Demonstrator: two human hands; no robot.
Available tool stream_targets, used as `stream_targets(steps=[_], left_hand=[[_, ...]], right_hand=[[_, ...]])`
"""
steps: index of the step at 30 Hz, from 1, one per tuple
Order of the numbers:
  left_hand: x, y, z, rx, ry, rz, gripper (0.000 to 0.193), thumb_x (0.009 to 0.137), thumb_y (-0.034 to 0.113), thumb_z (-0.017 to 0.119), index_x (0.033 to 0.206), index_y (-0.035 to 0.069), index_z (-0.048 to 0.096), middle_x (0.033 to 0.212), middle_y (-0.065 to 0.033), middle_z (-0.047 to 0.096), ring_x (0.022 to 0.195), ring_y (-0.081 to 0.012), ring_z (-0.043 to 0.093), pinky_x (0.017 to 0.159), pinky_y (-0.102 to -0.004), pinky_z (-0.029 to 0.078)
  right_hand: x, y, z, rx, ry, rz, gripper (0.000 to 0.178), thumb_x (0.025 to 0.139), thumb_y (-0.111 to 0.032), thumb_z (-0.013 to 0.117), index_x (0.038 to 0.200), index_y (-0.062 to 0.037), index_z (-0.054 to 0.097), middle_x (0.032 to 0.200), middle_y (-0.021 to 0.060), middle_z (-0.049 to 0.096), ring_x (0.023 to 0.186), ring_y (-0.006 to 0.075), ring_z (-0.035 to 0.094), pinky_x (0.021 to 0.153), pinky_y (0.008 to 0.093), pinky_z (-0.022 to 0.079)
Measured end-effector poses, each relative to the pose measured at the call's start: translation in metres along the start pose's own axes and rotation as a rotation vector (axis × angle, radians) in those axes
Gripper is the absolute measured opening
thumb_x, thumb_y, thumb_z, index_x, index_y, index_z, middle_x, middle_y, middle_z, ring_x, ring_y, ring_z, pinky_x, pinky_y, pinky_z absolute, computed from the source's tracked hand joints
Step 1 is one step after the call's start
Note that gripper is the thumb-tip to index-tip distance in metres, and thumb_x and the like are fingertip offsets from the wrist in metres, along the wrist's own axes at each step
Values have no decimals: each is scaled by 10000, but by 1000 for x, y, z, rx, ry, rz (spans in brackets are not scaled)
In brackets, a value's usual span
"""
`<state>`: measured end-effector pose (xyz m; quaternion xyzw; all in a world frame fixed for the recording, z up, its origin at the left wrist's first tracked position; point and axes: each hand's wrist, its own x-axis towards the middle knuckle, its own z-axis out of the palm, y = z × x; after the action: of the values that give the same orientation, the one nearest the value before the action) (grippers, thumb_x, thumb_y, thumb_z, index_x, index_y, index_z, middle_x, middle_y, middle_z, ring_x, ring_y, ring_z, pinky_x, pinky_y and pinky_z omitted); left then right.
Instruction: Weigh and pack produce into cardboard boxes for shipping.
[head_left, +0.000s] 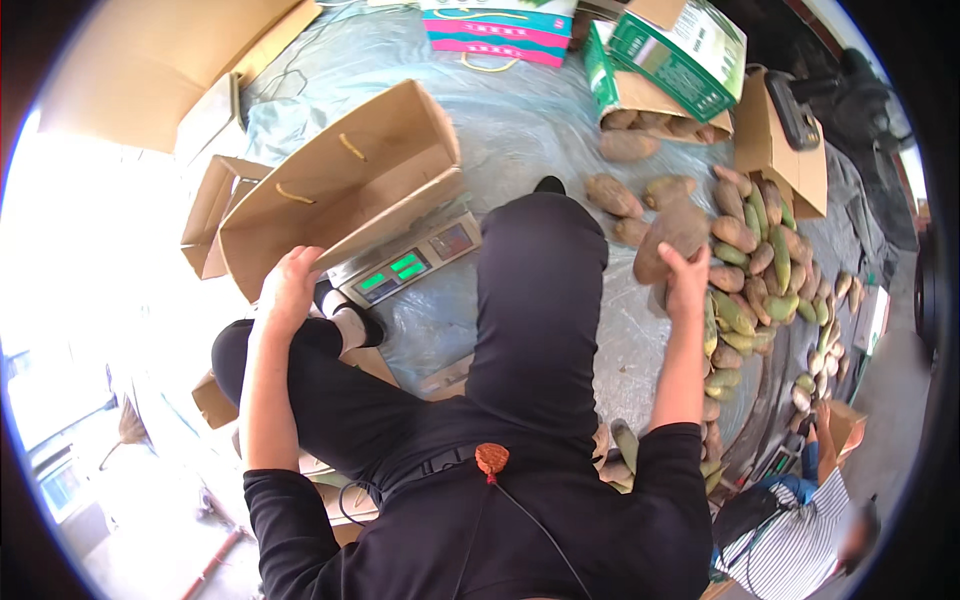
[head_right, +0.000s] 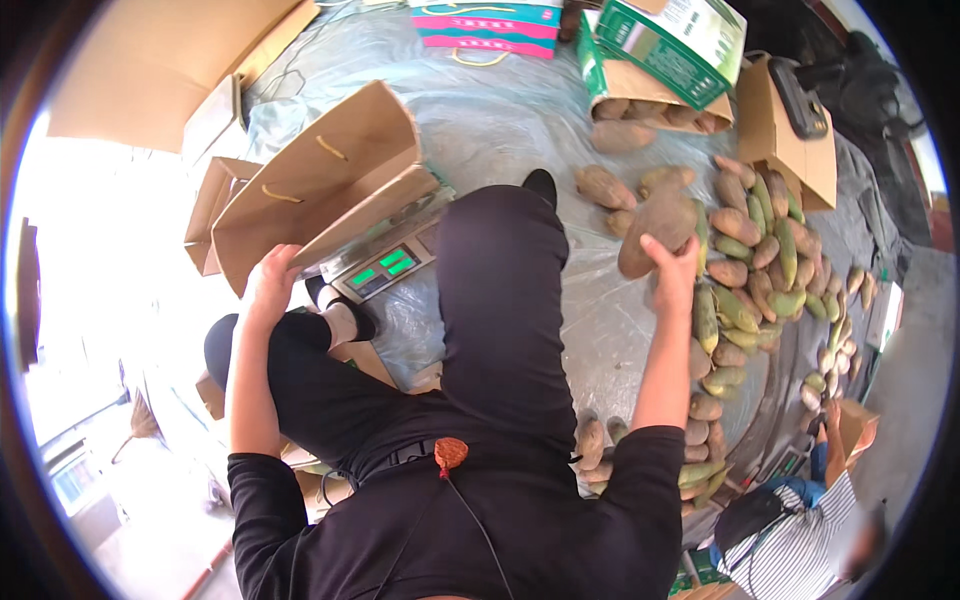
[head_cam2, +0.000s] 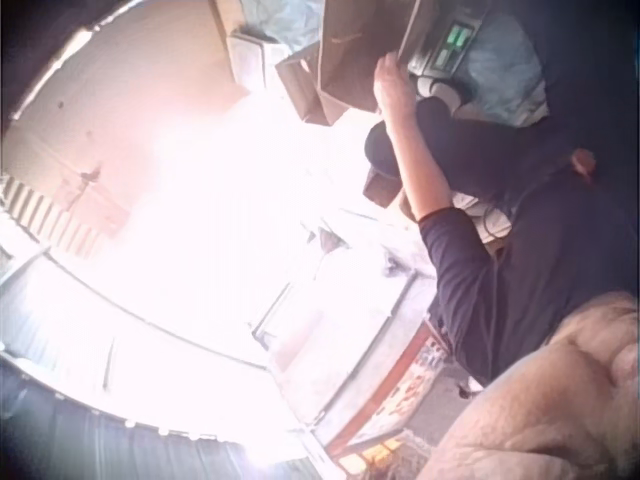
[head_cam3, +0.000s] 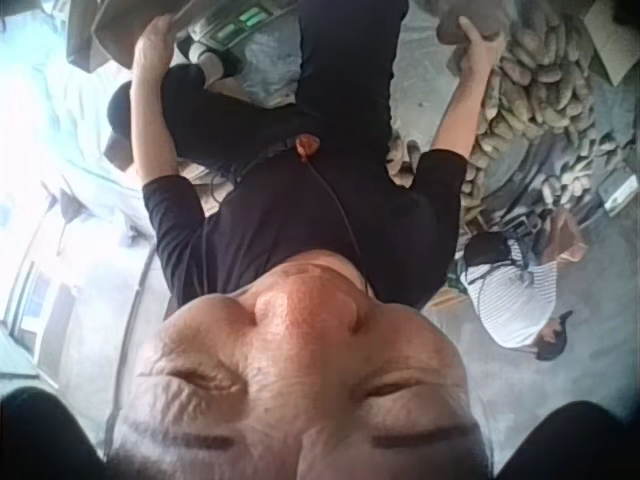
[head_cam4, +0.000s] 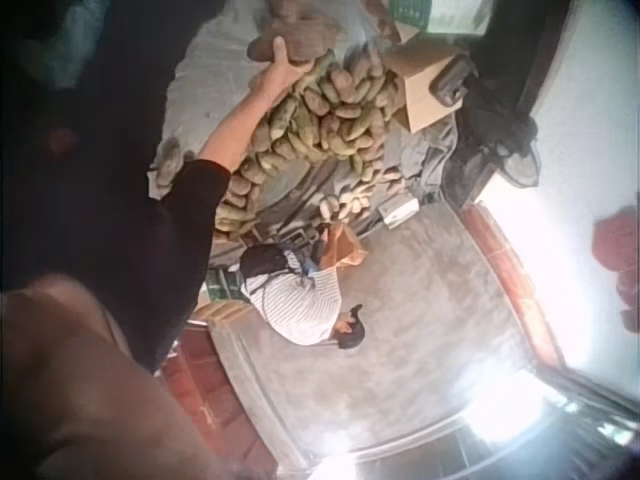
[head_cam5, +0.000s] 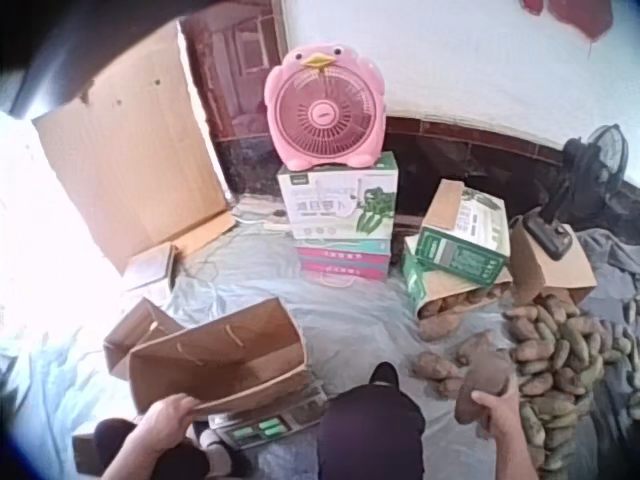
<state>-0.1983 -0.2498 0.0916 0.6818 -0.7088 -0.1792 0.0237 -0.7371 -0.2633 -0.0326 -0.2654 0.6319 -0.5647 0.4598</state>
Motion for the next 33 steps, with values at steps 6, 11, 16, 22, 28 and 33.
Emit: stream_targets(steps=[6,11,16,22,28,33], left_hand=[[-7,0,-5,12,-28,53,258,772,-21,549,1016,40,601,967,-142,600,952,-336,575,810,-417,473],[-6,-3,-8,25,-60,45,292,729,-78,520,986,44,586,925,-144,608,909,-338,594,776,-413,484],[-5,-3,-8,95,-102,83,253,767,-34,507,991,43,594,893,-157,615,854,-355,604,746,-418,490],[-9,-7,1,161,-92,172,183,741,-13,547,911,55,539,850,-120,596,826,-290,630,698,-382,527],[-4,0,-4,88,-220,150,301,731,-48,489,1006,51,558,896,-144,601,874,-331,600,748,-422,487],[-7,0,-9,57,-186,161,173,712,-46,518,854,52,523,821,-128,576,845,-317,599,714,-412,500]], right_hand=[[-7,-164,148,-211,-523,-430,887,548,-84,823,1315,-6,384,1216,118,523,1142,238,509,969,369,413],[-49,-203,281,-516,-956,-752,858,531,-150,830,1279,-47,421,1160,133,557,1089,271,554,929,389,452],[-78,-135,396,-893,-1337,-787,801,517,-168,809,1225,-42,457,1133,175,562,1057,322,553,888,377,468],[-109,-31,473,-1390,-1452,-686,829,495,-202,850,1221,-64,474,1185,151,555,1101,312,542,898,394,477],[-124,31,510,-1588,-1525,-598,868,533,-144,839,1307,-61,453,1285,138,530,1197,280,497,924,412,461],[-135,85,522,-1574,-1350,-838,563,712,-140,702,1246,-82,534,1258,128,554,1178,294,510,885,558,435]])
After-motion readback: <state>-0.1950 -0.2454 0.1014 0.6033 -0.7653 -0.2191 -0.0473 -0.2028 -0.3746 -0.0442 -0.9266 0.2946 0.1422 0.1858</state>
